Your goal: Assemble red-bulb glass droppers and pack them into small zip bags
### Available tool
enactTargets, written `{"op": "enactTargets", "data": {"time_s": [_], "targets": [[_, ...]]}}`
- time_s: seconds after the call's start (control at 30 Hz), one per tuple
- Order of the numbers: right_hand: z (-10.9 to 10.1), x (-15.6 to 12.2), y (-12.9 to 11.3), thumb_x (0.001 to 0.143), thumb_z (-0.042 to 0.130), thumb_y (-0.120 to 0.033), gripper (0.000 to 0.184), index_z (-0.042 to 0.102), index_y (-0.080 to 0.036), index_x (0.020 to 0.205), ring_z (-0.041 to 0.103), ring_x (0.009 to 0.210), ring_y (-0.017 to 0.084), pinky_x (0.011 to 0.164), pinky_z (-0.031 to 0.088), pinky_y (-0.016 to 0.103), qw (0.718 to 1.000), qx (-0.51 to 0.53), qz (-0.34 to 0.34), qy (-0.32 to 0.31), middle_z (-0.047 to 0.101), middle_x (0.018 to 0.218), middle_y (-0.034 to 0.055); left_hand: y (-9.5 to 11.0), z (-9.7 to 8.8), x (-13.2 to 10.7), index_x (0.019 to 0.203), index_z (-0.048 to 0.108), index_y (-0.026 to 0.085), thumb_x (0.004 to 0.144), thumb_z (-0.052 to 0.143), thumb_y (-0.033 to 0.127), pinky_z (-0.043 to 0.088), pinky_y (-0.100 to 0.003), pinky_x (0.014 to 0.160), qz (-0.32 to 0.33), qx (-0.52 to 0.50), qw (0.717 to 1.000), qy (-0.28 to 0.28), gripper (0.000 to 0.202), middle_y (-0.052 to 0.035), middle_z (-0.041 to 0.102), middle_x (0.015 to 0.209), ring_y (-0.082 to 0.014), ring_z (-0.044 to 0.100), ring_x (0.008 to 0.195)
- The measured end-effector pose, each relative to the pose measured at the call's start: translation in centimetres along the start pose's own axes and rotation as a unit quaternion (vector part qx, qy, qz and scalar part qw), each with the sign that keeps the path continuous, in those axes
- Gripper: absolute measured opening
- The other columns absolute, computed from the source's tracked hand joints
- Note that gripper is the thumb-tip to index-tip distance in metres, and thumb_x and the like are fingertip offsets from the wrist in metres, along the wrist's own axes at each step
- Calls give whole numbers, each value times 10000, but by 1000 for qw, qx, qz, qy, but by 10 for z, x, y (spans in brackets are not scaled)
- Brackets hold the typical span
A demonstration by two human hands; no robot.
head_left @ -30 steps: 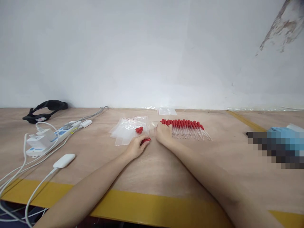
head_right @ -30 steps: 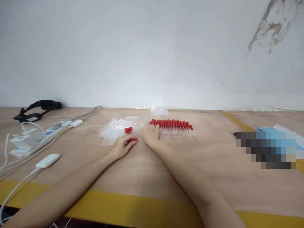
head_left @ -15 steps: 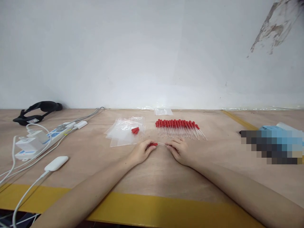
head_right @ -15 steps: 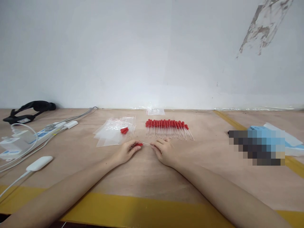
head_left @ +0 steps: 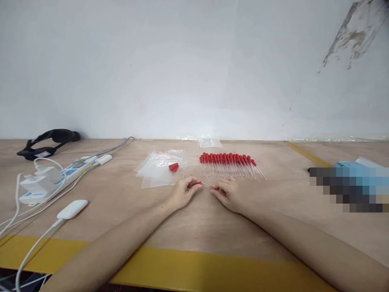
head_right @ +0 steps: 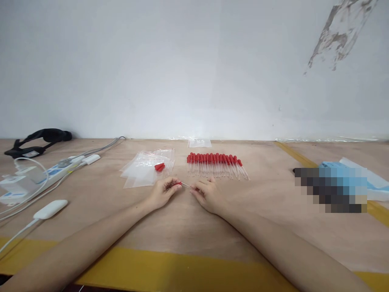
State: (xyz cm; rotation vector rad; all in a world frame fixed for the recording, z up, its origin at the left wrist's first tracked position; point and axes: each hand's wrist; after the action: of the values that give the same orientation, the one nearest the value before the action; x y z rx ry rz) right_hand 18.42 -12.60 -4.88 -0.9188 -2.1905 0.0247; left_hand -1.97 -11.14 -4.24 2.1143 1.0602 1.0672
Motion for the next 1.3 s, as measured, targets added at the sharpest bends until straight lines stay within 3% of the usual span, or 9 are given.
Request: {"op": "enactTargets", "data": {"time_s": [0.23,0.5,0.77,1.07,1.3], "targets": [[1,1,7,829,508,-322,160,631,-220,825,521,621,106,731,275,317,998,48,25,-42,626,708,-11,7,-6,-4,810,586,156,807,503,278,431,-224,645,7,15,999,-28,147,-1,619,749,-123,554,697],[-19,6,6,856,463,-296,204,658,-286,913,475,590,94,700,257,309,994,-43,-39,-98,650,801,-9,9,-7,-6,826,604,170,801,505,315,433,-226,609,-4,47,992,-116,177,-2,631,756,-127,556,669],[-16,0,-5,851,435,-251,229,664,-243,860,471,588,102,699,221,320,992,-103,-65,-21,639,735,3,11,-5,-10,849,606,167,796,502,334,422,-214,568,21,104,990,-97,203,-6,618,725,-117,541,627],[-4,5,-8,865,392,-266,261,625,-203,763,430,549,95,672,204,309,994,-89,-41,-55,606,646,-8,9,-4,-12,813,588,157,807,480,337,407,-210,562,57,142,984,-93,210,1,578,666,-105,505,588],[2,9,-12,879,378,-276,278,599,-208,724,477,560,103,673,240,298,991,-79,14,-108,635,659,-10,7,-4,-9,826,582,169,823,464,334,420,-240,620,92,176,976,-86,203,-19,603,719,-133,541,658]]}}
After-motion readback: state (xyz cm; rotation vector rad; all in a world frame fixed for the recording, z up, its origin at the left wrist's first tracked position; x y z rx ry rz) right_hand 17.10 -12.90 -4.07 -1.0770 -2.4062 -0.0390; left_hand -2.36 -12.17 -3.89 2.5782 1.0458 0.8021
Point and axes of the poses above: each hand's wrist, its own x-axis towards the middle knuckle, its own z-axis out of the palm, y = z × x
